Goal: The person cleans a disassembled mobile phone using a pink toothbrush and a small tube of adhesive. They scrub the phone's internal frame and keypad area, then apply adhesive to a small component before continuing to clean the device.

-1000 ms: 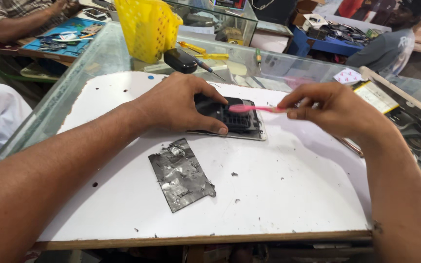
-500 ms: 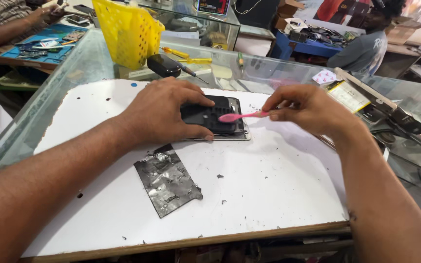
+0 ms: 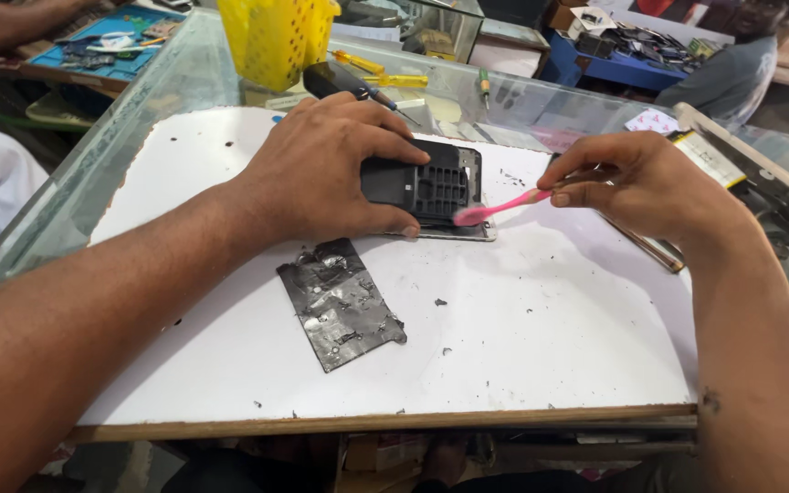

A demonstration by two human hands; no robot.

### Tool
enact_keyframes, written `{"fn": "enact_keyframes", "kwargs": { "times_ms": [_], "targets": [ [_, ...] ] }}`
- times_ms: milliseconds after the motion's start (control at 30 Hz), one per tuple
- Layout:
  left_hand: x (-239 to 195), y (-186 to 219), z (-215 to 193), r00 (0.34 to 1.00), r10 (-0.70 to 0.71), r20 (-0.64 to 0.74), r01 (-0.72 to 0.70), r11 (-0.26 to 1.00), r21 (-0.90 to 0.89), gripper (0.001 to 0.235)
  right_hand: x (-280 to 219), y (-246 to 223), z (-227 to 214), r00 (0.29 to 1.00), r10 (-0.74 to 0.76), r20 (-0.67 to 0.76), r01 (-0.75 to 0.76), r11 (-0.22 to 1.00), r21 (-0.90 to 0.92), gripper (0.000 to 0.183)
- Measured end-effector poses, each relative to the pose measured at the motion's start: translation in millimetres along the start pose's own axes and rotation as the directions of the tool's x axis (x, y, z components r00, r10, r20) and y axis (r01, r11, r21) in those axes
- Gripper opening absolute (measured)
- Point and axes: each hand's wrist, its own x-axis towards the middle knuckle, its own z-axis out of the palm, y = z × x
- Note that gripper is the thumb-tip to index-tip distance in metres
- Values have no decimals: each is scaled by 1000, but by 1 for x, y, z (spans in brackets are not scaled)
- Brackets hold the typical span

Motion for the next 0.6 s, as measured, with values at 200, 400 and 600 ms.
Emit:
{"fn": "enact_keyframes", "kwargs": {
  "times_ms": [200,400,600],
  "targets": [
    [-4,5,-1,999,50,6,-50,999,-2,62,4,24,6,989,-151,2,151,988,17,19],
    [-3,9,-3,996,92,-23,-92,996,7,67,6,7,4,952,-304,-40,304,952,-23,17],
    [-7,8,0,996,83,-27,-82,996,21,66,2,1,6,972,-165,-169,163,986,-25,18]
  ]
}}
